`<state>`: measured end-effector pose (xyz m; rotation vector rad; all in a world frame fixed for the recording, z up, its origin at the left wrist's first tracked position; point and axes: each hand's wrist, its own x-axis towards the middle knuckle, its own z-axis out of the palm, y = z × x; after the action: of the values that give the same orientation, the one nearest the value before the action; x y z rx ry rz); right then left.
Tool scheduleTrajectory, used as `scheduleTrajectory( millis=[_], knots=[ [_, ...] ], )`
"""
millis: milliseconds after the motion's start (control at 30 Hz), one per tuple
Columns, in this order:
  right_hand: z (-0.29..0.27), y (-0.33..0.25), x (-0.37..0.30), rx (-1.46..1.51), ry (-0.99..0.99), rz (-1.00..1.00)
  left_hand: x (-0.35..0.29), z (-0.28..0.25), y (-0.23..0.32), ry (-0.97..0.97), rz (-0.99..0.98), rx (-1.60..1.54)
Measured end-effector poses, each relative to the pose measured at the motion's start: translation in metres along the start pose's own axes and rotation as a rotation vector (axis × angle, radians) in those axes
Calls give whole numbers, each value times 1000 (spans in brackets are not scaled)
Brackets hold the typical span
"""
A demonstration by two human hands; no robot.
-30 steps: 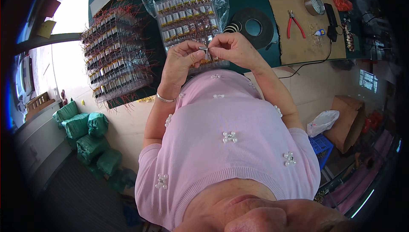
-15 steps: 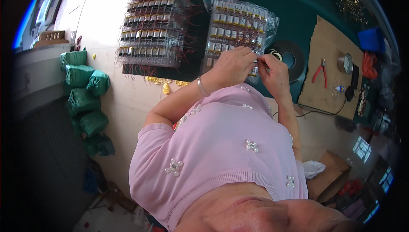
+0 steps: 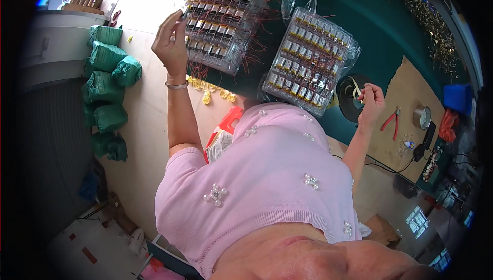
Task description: Assembling small electronic components by wrapping them with black adhesive tape and organizing them into trays.
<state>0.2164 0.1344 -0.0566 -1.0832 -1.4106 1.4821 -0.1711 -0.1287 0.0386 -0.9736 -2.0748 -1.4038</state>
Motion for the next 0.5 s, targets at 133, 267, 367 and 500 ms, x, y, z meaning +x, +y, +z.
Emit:
scheduleTrajectory(
  millis=[133, 267, 367, 500],
  knots=[
    [10, 17, -9, 21, -54, 52, -34, -30, -68, -196, 218, 363],
    [13, 22, -13, -21, -80, 80, -50, -37, -84, -325, 260, 420],
    [14, 21, -12, -32, -91, 83, -55, -35, -84, -326, 221, 383],
    [16, 18, -14, -40, -106, 100, -61, -30, -73, -314, 149, 470]
  ],
)
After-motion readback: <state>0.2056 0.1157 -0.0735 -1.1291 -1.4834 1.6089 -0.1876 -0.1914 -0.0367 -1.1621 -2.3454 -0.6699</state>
